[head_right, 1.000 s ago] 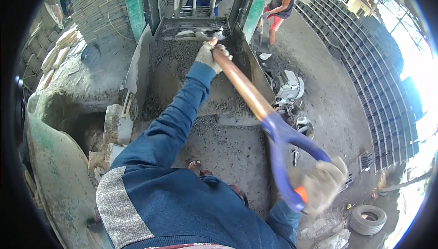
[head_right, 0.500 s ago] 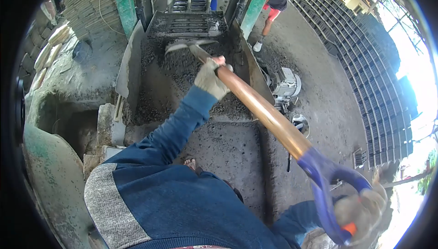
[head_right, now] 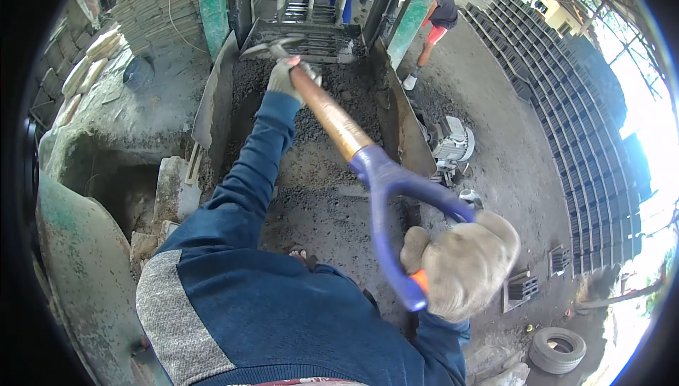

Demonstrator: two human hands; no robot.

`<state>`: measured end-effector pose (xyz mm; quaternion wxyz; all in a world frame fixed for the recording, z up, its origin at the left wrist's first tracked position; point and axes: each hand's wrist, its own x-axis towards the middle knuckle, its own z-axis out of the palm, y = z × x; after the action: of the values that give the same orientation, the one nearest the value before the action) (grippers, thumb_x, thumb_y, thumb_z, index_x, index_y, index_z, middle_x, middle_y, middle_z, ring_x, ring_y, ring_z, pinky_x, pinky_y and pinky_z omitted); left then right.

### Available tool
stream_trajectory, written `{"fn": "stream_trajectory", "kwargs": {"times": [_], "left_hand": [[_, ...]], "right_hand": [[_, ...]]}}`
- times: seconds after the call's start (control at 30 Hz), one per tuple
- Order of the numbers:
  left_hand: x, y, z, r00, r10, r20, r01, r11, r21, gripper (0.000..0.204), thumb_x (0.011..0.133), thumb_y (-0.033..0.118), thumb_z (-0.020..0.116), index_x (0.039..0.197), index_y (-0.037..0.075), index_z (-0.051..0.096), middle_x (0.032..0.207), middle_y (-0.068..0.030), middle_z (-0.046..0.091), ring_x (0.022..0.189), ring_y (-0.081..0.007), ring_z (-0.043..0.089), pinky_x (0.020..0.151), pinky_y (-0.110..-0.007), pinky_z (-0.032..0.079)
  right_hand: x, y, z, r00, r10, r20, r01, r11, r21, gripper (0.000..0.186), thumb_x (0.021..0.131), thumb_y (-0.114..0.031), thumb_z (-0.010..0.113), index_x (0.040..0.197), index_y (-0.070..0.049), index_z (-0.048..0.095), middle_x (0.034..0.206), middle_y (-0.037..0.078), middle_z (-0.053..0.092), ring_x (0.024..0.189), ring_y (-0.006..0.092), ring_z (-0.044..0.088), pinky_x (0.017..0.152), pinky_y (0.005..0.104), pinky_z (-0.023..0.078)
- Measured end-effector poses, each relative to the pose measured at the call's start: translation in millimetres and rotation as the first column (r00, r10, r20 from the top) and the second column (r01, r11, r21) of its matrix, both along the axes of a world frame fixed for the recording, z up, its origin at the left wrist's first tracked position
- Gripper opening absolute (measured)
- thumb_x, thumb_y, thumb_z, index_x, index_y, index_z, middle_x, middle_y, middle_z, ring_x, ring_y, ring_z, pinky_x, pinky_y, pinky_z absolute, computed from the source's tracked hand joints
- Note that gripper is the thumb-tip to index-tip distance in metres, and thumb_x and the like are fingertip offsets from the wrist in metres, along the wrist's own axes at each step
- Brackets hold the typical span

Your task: Shovel dry concrete mixture into a machine hopper at a production site.

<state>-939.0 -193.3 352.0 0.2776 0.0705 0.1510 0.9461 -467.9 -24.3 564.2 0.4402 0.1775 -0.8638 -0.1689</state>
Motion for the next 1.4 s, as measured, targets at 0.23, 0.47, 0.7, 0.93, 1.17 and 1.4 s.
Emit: {"fn": "stream_trajectory", "kwargs": {"times": [0.23, 0.47, 0.7, 0.93, 1.17, 1.4], "left_hand": [[45, 22, 6, 0.988, 0.055, 0.143, -0.079, 0.983, 0.168, 0.015, 0.080, 0.020, 0.059, 0.072, 0.013, 0.049, 0.067, -0.0026, 0.053, 0.061, -0.0206, 0.053, 0.064, -0.036, 0.048], [119, 20, 48, 0.977, -0.196, 0.079, 0.177, 0.965, 0.195, 0.008, 0.079, 0.010, 0.065, 0.076, 0.008, 0.059, 0.074, -0.0053, 0.064, 0.076, -0.0219, 0.064, 0.077, -0.041, 0.053], [-28, -15, -16, 0.983, -0.051, -0.178, 0.097, 0.961, 0.260, 0.011, 0.077, 0.017, 0.057, 0.077, 0.012, 0.047, 0.069, -0.0037, 0.048, 0.067, -0.0229, 0.052, 0.074, -0.044, 0.046], [80, 6, 40, 0.996, -0.006, 0.089, -0.008, 0.987, 0.160, 0.011, 0.076, 0.011, 0.060, 0.078, 0.011, 0.050, 0.072, -0.0031, 0.054, 0.068, -0.0202, 0.056, 0.071, -0.041, 0.050], [52, -9, 48, 0.998, -0.004, 0.061, -0.003, 0.993, 0.117, 0.012, 0.078, 0.018, 0.061, 0.077, 0.008, 0.055, 0.069, -0.0067, 0.058, 0.067, -0.0239, 0.058, 0.082, -0.047, 0.046], [62, -14, 29, 0.996, 0.066, 0.056, -0.073, 0.988, 0.135, 0.016, 0.076, 0.022, 0.060, 0.069, 0.010, 0.051, 0.064, -0.0048, 0.055, 0.063, -0.0241, 0.057, 0.071, -0.045, 0.048]], "right_hand": [[4, 5, 44, 0.991, -0.016, 0.132, -0.002, 0.991, 0.133, 0.031, 0.080, 0.001, 0.058, 0.108, -0.006, 0.048, 0.104, 0.015, 0.052, 0.098, 0.0328, 0.055, 0.079, 0.0440, 0.051], [30, -30, 40, 0.941, -0.338, 0.023, 0.338, 0.938, -0.077, 0.032, 0.082, -0.001, 0.056, 0.111, -0.009, 0.046, 0.104, 0.016, 0.052, 0.096, 0.0316, 0.055, 0.075, 0.0441, 0.050], [-96, -123, 65, 0.965, -0.176, 0.194, 0.155, 0.981, 0.116, 0.025, 0.086, -0.005, 0.055, 0.109, -0.008, 0.046, 0.099, 0.017, 0.053, 0.091, 0.0304, 0.056, 0.074, 0.0483, 0.049], [-24, -1, 57, 0.971, 0.239, 0.006, -0.239, 0.966, 0.096, 0.018, 0.088, -0.006, 0.052, 0.105, -0.005, 0.047, 0.084, 0.016, 0.056, 0.077, 0.0285, 0.059, 0.069, 0.0512, 0.049], [-33, -51, 40, 0.991, 0.137, -0.006, -0.134, 0.979, 0.153, 0.013, 0.089, -0.014, 0.054, 0.086, -0.003, 0.048, 0.071, 0.014, 0.055, 0.066, 0.0254, 0.058, 0.065, 0.0494, 0.051], [-49, -46, 35, 0.948, 0.315, -0.040, -0.296, 0.923, 0.245, 0.018, 0.087, -0.014, 0.058, 0.092, 0.001, 0.048, 0.066, 0.009, 0.050, 0.054, 0.0209, 0.049, 0.068, 0.0473, 0.048]]}}
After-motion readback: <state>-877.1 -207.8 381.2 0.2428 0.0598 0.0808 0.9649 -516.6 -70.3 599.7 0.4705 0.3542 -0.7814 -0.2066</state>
